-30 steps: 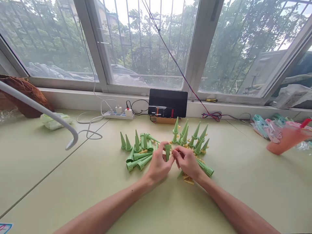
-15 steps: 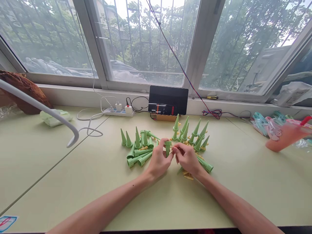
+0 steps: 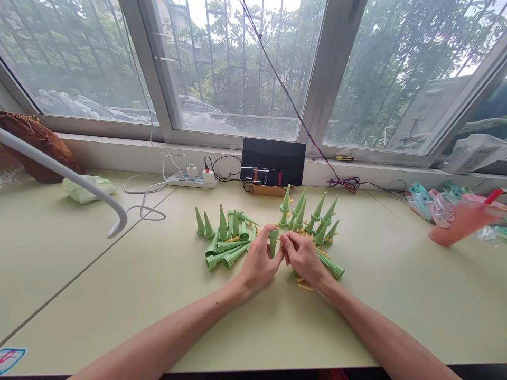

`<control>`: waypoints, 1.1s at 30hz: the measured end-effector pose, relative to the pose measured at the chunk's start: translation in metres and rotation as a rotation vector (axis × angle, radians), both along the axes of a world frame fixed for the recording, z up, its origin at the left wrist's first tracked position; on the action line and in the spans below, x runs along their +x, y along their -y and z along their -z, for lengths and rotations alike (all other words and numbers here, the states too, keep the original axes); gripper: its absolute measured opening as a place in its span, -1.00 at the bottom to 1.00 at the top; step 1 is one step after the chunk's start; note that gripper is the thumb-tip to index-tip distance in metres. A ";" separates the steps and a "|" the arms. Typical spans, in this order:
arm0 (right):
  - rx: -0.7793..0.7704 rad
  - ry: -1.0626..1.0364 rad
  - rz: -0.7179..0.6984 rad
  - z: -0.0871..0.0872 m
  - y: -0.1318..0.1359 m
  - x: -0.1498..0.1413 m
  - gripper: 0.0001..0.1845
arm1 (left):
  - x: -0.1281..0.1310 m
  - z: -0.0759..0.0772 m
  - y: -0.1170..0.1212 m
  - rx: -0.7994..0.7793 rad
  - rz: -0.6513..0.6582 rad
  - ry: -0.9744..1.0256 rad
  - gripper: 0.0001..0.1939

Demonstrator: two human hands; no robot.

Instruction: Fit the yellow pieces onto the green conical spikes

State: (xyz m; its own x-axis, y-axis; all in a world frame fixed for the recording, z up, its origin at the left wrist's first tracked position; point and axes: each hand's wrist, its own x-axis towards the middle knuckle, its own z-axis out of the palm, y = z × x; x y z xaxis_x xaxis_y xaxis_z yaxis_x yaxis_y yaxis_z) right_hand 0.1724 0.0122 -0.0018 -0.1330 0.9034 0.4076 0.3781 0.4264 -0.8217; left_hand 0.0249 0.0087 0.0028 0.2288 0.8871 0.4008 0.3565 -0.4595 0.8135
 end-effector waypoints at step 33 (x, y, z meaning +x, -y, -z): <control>0.026 -0.048 -0.002 0.000 0.000 -0.002 -0.46 | 0.001 -0.011 0.002 -0.142 0.110 0.135 -0.67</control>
State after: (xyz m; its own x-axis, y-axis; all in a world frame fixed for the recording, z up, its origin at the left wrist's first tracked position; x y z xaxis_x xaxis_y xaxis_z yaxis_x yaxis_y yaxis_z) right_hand 0.1708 0.0123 -0.0019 -0.1142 0.8924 0.4366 0.3377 0.4481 -0.8277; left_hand 0.0255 0.0064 0.0135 0.2803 0.9094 0.3073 0.1941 -0.3672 0.9097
